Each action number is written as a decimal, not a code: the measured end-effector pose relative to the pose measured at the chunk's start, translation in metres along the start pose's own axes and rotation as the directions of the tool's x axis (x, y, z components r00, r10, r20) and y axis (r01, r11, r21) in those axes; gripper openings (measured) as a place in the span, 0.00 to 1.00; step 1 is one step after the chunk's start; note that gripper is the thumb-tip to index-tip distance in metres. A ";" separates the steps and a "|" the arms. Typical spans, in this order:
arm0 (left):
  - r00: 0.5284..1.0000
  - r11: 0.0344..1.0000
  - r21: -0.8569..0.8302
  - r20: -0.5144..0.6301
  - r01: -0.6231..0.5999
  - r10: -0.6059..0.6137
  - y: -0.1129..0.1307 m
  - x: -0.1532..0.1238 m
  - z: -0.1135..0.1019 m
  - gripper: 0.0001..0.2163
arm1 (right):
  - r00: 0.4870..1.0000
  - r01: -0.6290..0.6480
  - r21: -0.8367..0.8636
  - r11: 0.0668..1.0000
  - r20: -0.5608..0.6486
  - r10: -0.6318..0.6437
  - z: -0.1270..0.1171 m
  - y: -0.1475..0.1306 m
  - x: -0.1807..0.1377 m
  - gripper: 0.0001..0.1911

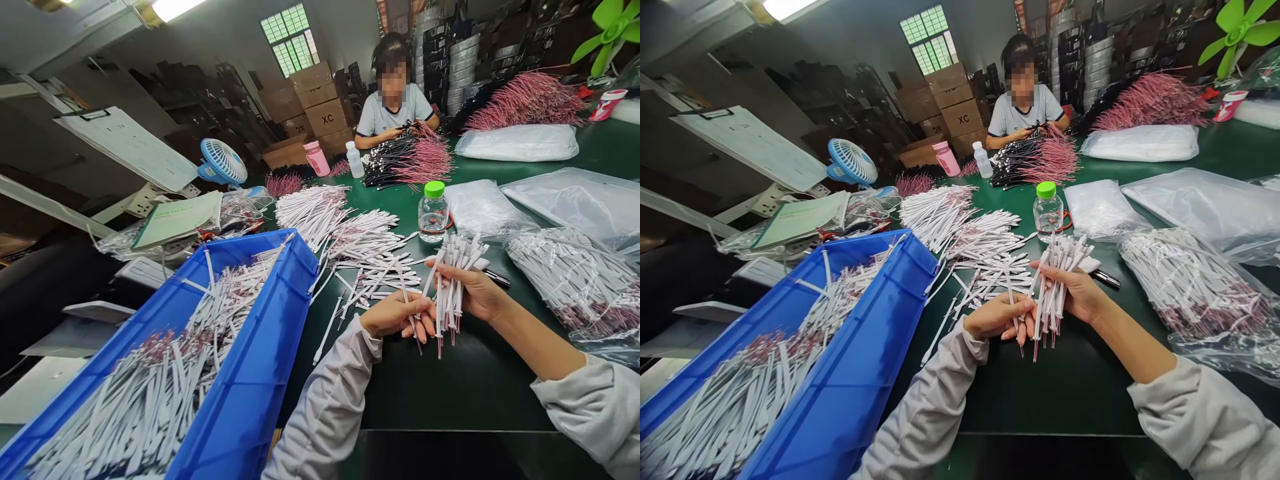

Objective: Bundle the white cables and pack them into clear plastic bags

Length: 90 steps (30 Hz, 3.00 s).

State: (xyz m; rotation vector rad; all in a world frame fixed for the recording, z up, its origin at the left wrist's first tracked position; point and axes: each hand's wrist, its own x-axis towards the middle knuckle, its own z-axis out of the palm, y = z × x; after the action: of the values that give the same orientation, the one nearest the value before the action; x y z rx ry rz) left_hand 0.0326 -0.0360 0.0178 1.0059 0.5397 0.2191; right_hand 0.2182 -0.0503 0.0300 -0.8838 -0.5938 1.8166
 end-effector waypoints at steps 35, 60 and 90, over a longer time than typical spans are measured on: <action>0.897 0.969 0.104 -0.366 -0.225 0.247 0.005 0.007 0.018 0.22 | 0.975 0.084 -0.249 0.965 0.220 -0.028 0.012 0.003 -0.010 0.13; 0.991 0.994 0.025 -0.078 -0.107 0.109 0.003 0.001 0.008 0.26 | 0.992 -0.073 -0.207 0.976 0.090 0.093 0.007 0.002 -0.007 0.16; 0.627 -0.028 0.677 -0.664 0.735 0.407 0.092 0.018 -0.072 0.10 | 0.946 0.182 0.060 0.981 -0.281 -0.159 -0.007 -0.001 0.011 0.16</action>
State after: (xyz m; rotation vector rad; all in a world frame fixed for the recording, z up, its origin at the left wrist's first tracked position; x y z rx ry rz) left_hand 0.0162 0.0729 0.0598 2.3647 1.9052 -0.1467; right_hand 0.2220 -0.0396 0.0233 -0.9755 -0.3993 1.5187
